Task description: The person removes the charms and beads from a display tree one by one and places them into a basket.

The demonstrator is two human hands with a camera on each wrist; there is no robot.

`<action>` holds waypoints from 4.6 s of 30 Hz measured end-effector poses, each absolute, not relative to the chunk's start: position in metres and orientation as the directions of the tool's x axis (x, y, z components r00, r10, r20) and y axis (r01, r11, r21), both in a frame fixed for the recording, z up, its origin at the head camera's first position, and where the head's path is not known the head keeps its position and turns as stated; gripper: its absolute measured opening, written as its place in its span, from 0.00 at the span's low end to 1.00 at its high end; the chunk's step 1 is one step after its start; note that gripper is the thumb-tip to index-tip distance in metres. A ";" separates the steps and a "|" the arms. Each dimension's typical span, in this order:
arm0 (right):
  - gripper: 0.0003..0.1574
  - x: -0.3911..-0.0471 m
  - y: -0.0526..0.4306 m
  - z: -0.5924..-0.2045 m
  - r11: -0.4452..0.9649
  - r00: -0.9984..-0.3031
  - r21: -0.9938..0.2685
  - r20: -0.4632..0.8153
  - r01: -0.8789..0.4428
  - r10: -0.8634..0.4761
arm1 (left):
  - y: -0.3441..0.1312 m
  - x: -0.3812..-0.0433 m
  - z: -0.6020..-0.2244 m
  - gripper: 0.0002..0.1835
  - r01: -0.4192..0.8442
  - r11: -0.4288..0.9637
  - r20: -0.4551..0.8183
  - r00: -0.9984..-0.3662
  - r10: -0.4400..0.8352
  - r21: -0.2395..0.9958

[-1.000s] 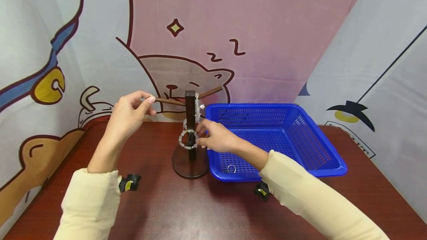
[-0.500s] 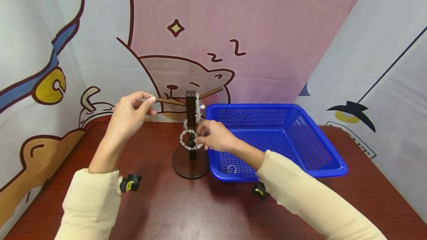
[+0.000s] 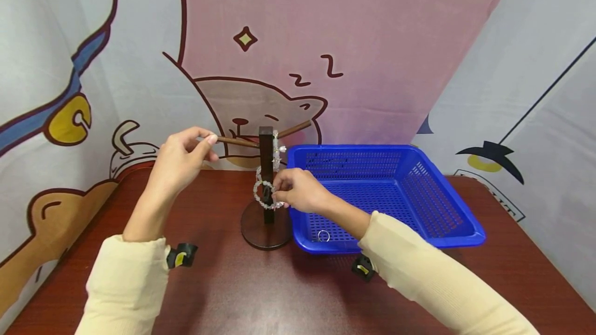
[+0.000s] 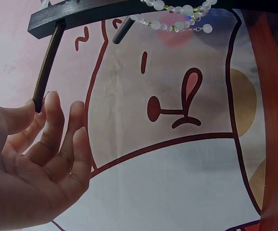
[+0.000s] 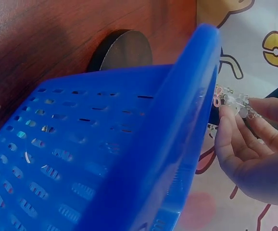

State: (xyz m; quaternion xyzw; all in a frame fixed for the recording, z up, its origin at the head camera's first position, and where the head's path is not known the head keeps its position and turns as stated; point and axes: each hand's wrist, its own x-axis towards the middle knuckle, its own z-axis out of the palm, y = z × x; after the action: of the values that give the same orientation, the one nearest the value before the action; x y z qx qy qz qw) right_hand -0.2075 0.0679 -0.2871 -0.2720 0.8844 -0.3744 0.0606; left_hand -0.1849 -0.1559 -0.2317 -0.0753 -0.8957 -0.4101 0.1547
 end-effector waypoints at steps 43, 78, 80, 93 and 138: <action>0.04 -0.179 0.086 -0.262 0.412 -0.740 -0.788 0.082 -0.458 -0.667 | -0.157 -0.185 -0.231 0.16 0.249 0.657 0.320 -0.947 0.013 0.712; 0.03 -0.172 0.156 -0.252 0.495 -0.819 -0.774 0.053 -0.395 -0.571 | -0.157 -0.185 -0.232 0.16 0.261 0.637 0.320 -0.947 0.023 0.725; 0.03 -0.171 0.161 -0.255 0.501 -0.823 -0.775 0.042 -0.384 -0.566 | -0.157 -0.185 -0.231 0.17 0.257 0.638 0.315 -0.949 0.023 0.726; 0.03 -0.163 0.188 -0.280 0.516 -0.835 -0.776 0.024 -0.363 -0.550 | -0.157 -0.184 -0.232 0.18 0.249 0.629 0.306 -0.952 0.020 0.736; 0.06 -0.169 0.193 -0.295 0.528 -0.820 -0.774 -0.022 -0.348 -0.572 | -0.157 -0.185 -0.232 0.17 0.243 0.632 0.300 -0.954 0.018 0.736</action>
State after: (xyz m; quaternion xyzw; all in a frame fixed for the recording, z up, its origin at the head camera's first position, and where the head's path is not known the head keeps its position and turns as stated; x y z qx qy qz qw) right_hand -0.1690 0.1932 -0.2946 -0.2664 0.8632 -0.4060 0.1382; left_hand -0.1848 -0.1573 -0.2316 -0.0730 -0.8934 -0.4227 0.1334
